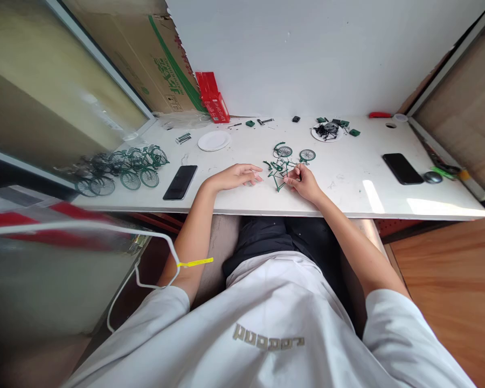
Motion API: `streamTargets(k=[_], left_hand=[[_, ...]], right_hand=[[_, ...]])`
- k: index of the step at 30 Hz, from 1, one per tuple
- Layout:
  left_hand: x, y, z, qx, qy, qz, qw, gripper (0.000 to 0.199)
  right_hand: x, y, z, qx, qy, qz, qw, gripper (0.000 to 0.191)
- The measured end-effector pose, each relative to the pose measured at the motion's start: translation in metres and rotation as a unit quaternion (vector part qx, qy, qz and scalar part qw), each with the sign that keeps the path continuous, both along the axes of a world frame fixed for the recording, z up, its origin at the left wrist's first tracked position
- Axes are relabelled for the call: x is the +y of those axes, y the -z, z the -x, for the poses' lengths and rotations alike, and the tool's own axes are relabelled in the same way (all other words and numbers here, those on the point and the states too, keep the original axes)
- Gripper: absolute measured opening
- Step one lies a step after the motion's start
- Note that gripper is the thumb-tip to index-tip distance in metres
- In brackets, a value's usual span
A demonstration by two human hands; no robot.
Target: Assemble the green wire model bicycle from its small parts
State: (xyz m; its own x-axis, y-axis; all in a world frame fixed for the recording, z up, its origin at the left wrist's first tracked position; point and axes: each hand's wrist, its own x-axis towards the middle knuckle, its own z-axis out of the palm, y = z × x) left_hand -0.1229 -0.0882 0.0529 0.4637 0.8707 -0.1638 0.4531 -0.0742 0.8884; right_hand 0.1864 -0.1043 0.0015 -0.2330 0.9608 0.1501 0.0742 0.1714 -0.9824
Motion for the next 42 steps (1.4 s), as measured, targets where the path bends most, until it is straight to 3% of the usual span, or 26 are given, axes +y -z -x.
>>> streamTargets(k=[7, 13, 18, 22, 26, 28, 30, 32, 34, 37, 39, 42], left_hand=[[-0.004, 0.016, -0.033, -0.039, 0.041, -0.005, 0.998, 0.058], [-0.005, 0.038, -0.060, -0.058, 0.026, -0.080, 0.995, 0.060], [0.000, 0.037, -0.054, -0.078, 0.034, -0.034, 0.996, 0.066], [0.006, 0.013, -0.011, -0.041, 0.019, 0.005, 0.999, 0.081], [0.004, -0.015, 0.063, 0.041, -0.115, -0.043, 0.992, 0.078], [-0.001, -0.023, 0.105, 0.119, -0.222, -0.076, 0.965, 0.074], [-0.008, -0.025, 0.148, 0.220, -0.316, -0.083, 0.919, 0.071], [-0.015, -0.023, 0.185, 0.288, -0.367, -0.067, 0.882, 0.066], [-0.022, -0.018, 0.213, 0.292, -0.388, -0.038, 0.873, 0.063], [-0.029, -0.010, 0.233, 0.282, -0.407, 0.012, 0.869, 0.063], [-0.030, -0.005, 0.236, 0.286, -0.426, 0.030, 0.858, 0.066], [-0.029, -0.003, 0.235, 0.259, -0.428, 0.041, 0.865, 0.077]], right_hand=[[0.000, 0.001, 0.002, -0.003, 0.034, -0.030, 0.999, 0.073], [0.000, 0.001, 0.004, -0.003, 0.050, -0.046, 0.998, 0.071], [0.002, 0.003, 0.003, 0.001, 0.067, -0.059, 0.996, 0.071], [0.003, 0.003, 0.002, 0.003, 0.066, -0.061, 0.996, 0.071], [0.001, 0.001, 0.000, -0.008, 0.065, -0.056, 0.996, 0.068], [0.000, -0.001, 0.000, -0.016, 0.068, -0.055, 0.996, 0.068], [0.000, -0.002, -0.001, -0.024, 0.071, -0.055, 0.996, 0.068], [0.001, -0.002, -0.001, -0.027, 0.080, -0.054, 0.995, 0.069], [0.003, -0.001, -0.002, -0.029, 0.084, -0.050, 0.995, 0.070], [0.007, 0.002, -0.005, -0.029, 0.079, -0.048, 0.995, 0.071], [0.009, 0.003, -0.007, -0.036, 0.091, -0.049, 0.994, 0.073], [0.011, 0.004, -0.009, -0.040, 0.096, -0.047, 0.993, 0.075]])
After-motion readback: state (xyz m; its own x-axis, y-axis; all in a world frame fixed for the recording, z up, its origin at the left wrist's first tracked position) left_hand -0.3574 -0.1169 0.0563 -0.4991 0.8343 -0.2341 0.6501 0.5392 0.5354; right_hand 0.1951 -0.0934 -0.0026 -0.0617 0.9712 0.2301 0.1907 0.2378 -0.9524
